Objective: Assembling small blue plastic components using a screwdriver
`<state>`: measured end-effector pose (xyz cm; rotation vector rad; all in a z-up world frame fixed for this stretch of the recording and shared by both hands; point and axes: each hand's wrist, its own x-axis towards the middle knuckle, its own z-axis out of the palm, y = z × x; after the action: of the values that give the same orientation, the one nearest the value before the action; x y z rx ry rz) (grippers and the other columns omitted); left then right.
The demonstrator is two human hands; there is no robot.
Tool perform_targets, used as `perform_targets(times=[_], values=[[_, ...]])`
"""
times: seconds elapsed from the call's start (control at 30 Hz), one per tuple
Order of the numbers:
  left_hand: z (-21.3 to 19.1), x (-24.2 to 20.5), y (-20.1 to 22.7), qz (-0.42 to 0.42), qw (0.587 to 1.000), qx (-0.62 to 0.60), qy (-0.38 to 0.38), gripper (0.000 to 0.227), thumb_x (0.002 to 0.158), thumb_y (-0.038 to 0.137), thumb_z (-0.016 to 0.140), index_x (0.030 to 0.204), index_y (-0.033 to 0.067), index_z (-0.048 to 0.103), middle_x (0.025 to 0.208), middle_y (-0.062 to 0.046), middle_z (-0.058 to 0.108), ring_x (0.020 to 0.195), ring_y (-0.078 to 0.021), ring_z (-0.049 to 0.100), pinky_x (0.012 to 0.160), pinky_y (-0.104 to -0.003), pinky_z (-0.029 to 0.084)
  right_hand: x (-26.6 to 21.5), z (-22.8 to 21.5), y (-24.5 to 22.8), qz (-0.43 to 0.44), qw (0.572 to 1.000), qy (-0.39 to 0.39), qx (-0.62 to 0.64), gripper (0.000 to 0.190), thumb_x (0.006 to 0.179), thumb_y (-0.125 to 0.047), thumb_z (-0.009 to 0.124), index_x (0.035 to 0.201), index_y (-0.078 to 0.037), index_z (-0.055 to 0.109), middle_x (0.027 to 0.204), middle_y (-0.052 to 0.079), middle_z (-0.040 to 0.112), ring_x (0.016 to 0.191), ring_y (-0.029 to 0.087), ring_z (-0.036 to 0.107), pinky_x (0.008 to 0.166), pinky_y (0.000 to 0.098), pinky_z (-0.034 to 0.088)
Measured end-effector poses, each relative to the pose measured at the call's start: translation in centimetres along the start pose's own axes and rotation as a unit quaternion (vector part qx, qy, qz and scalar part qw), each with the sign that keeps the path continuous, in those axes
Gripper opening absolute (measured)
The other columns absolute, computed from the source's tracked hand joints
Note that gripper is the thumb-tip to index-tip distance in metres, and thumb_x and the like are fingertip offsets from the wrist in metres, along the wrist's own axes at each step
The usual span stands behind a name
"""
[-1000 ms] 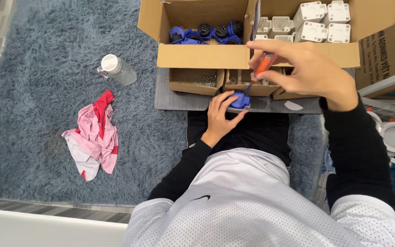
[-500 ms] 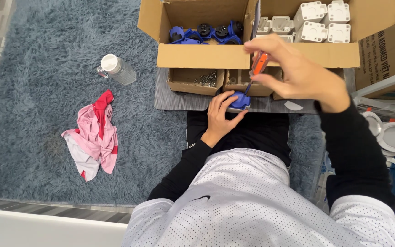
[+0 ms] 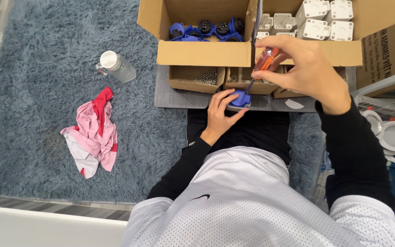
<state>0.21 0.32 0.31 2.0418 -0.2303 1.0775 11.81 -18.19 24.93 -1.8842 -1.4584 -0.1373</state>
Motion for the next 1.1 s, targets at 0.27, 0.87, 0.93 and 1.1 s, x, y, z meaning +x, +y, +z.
perform_targets(times=[0.27, 0.87, 0.93, 1.1], values=[[0.3, -0.3, -0.4, 0.013, 1.0, -0.003, 0.01, 0.053, 0.093, 0.031, 0.096, 0.133, 0.0121, 0.066, 0.139, -0.01, 0.068, 0.125, -0.0291, 0.07, 0.11, -0.047, 0.059, -2.0, 3.1, -0.8, 0.036, 0.975, 0.094, -0.199, 0.055, 0.112, -0.012, 0.097, 0.146, 0.004, 0.056, 0.111, 0.016, 0.071, 0.069, 0.021, 0.065, 0.063, 0.0313, 0.056], [0.2, -0.1, -0.1, 0.005, 1.0, 0.001, 0.007, 0.053, 0.091, 0.031, 0.097, 0.131, 0.0125, 0.067, 0.138, -0.008, 0.068, 0.124, -0.0274, 0.07, 0.111, -0.045, 0.059, -2.3, 1.8, -1.7, 0.036, 0.989, 0.114, -0.09, 0.054, 0.12, -0.002, 0.08, 0.156, 0.006, 0.04, 0.118, 0.029, 0.075, 0.097, 0.037, 0.079, 0.086, 0.0423, 0.07], [0.3, -0.2, -0.2, 0.007, 1.0, 0.003, 0.007, 0.054, 0.091, 0.031, 0.098, 0.131, 0.0123, 0.067, 0.138, -0.008, 0.068, 0.124, -0.0278, 0.07, 0.111, -0.046, 0.059, -2.0, 1.2, -2.7, 0.034, 0.99, 0.12, -0.069, 0.053, 0.121, 0.003, 0.078, 0.156, 0.007, 0.037, 0.118, 0.033, 0.075, 0.101, 0.041, 0.081, 0.089, 0.0455, 0.071], [0.1, 0.3, -0.2, 0.007, 1.0, 0.002, 0.006, 0.055, 0.09, 0.029, 0.099, 0.131, 0.0115, 0.067, 0.137, -0.01, 0.068, 0.124, -0.0287, 0.07, 0.11, -0.047, 0.059, -1.6, 0.7, -5.0, 0.056, 0.987, 0.148, 0.023, 0.052, 0.123, 0.016, 0.068, 0.156, 0.002, 0.03, 0.133, 0.04, 0.068, 0.124, 0.047, 0.076, 0.106, 0.0499, 0.067]])
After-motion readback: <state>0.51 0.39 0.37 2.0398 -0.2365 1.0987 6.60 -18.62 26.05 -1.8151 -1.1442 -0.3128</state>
